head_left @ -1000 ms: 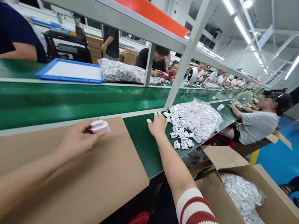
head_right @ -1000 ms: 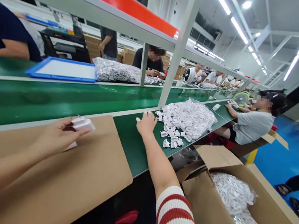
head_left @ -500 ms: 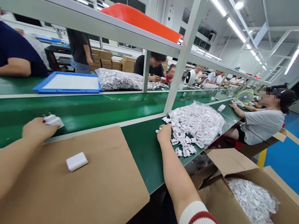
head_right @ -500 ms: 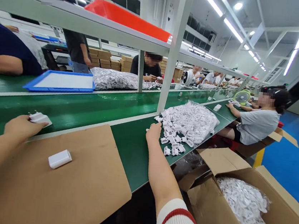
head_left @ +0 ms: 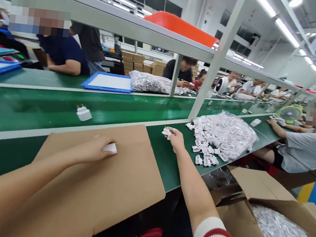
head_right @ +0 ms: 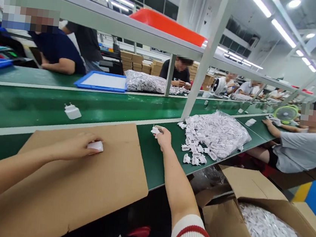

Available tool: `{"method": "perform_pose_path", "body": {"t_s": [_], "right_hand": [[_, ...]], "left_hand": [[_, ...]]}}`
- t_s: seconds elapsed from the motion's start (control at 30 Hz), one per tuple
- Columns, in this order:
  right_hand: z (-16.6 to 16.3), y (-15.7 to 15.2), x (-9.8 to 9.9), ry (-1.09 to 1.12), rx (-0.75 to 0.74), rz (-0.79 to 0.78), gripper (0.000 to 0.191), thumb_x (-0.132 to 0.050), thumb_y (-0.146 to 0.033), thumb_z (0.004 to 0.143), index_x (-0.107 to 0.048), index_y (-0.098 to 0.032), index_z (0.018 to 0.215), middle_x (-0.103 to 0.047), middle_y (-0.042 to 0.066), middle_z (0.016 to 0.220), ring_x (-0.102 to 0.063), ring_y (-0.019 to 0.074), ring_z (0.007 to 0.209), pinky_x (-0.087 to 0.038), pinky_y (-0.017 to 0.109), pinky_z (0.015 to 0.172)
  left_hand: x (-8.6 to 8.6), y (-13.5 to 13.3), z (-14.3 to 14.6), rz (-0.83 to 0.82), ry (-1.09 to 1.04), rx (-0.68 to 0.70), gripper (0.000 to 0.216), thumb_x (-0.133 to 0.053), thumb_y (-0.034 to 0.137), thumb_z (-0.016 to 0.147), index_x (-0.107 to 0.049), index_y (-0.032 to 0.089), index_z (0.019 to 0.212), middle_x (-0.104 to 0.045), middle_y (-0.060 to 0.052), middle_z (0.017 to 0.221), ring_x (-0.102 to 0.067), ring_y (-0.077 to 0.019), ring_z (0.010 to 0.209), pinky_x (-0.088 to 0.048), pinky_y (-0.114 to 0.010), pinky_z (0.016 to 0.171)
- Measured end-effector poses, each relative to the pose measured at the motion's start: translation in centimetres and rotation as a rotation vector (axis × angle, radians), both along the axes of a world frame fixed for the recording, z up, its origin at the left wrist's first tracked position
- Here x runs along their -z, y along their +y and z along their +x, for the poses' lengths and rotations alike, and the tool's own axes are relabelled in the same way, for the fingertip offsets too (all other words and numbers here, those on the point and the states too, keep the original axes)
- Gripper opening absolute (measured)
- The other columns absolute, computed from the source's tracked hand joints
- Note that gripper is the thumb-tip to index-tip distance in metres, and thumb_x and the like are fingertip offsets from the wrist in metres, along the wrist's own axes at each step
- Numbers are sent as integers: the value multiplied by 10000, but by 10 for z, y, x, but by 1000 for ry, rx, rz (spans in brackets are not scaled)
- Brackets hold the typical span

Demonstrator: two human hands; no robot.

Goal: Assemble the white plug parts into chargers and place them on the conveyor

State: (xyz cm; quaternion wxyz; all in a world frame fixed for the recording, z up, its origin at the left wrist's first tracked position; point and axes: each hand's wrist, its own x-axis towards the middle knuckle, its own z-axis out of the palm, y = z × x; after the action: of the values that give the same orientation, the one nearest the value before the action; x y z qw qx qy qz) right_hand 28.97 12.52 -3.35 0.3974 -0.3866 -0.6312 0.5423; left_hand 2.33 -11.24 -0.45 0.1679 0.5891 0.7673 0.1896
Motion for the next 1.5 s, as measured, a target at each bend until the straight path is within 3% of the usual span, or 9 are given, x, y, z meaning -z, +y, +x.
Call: {"method": "perform_pose_path", "body": {"t_s": [0.17, 0.27, 0.4, 0.5, 0.73, 1.1, 1.2, 1.33, 1.5], "right_hand": [[-9, -11, -1, 187, -197, -216, 268, -826, -245, 730, -725, -176, 969, -761, 74, 969, -711, 170, 856, -622, 287, 767], [-7, -12, -4, 204, -235, -310, 321, -877, -255, 691, -728, -187, 967, -747, 41, 903, -673, 131, 748, -591, 235, 666], [-5, -14, -6, 204, -246, -398, 295, -874, -273, 723, -698, -209, 950, -745, 19, 886, -701, 133, 788, -605, 250, 733], [-7, -17, -5, 190, -258, -424, 335, -893, -289, 702, -697, -217, 964, -764, 28, 948, -730, 169, 909, -606, 296, 809], [-20, -32, -4, 90, -92, -32, 417, -898, -390, 587, -736, -186, 912, -767, 69, 989, -695, 204, 886, -535, 292, 689], [-67, -86, -42, -31, -605, -88, 373, -921, -304, 573, -745, -187, 881, -751, 19, 822, -673, 155, 751, -541, 262, 680], [-71, -85, -32, -19, -547, -22, 413, -937, -329, 546, -748, -196, 888, -763, 28, 851, -684, 176, 789, -560, 295, 735], [-63, -84, -19, -87, -397, 217, 282, -866, -369, 677, -765, -197, 877, -754, 44, 924, -680, 180, 806, -561, 313, 759], [-53, -86, -22, -189, -441, 701, 208, -655, -224, 879, -774, -220, 1049, -703, 57, 998, -658, 205, 951, -547, 349, 877]], "left_hand": [[3, 6, 4, 41, -127, -100, 590, -735, 500, 556, -703, 216, 1072, -751, -135, 1111, -720, -377, 1005, -577, -430, 835], [11, 13, 16, 118, -197, -126, 454, -759, 505, 599, -728, 215, 948, -752, -119, 1031, -708, -367, 966, -570, -420, 804], [35, 25, 47, 450, -325, -206, 406, -733, 553, 725, -731, 204, 932, -721, -115, 1071, -679, -326, 1015, -551, -430, 921], [51, 32, 63, 522, -413, -148, 407, -746, 542, 740, -733, 204, 965, -711, -102, 1077, -669, -306, 1023, -533, -432, 963], [53, 29, 54, 389, -362, -54, 346, -725, 493, 759, -739, 220, 972, -724, -112, 1045, -602, -358, 1094, -509, -486, 962], [51, 23, 52, 440, -413, -17, 411, -680, 490, 822, -709, 207, 1118, -722, -98, 1058, -631, -312, 1042, -510, -452, 934], [51, 23, 52, 428, -452, -36, 456, -708, 524, 803, -714, 185, 1108, -721, -99, 1035, -664, -300, 990, -537, -432, 876], [53, 25, 53, 418, -526, -64, 479, -733, 569, 792, -738, 188, 1081, -733, -89, 1001, -693, -289, 938, -555, -407, 820], [56, 28, 53, 419, -592, -84, 464, -760, 551, 765, -752, 187, 1053, -730, -69, 966, -675, -262, 879, -537, -387, 799]]}}
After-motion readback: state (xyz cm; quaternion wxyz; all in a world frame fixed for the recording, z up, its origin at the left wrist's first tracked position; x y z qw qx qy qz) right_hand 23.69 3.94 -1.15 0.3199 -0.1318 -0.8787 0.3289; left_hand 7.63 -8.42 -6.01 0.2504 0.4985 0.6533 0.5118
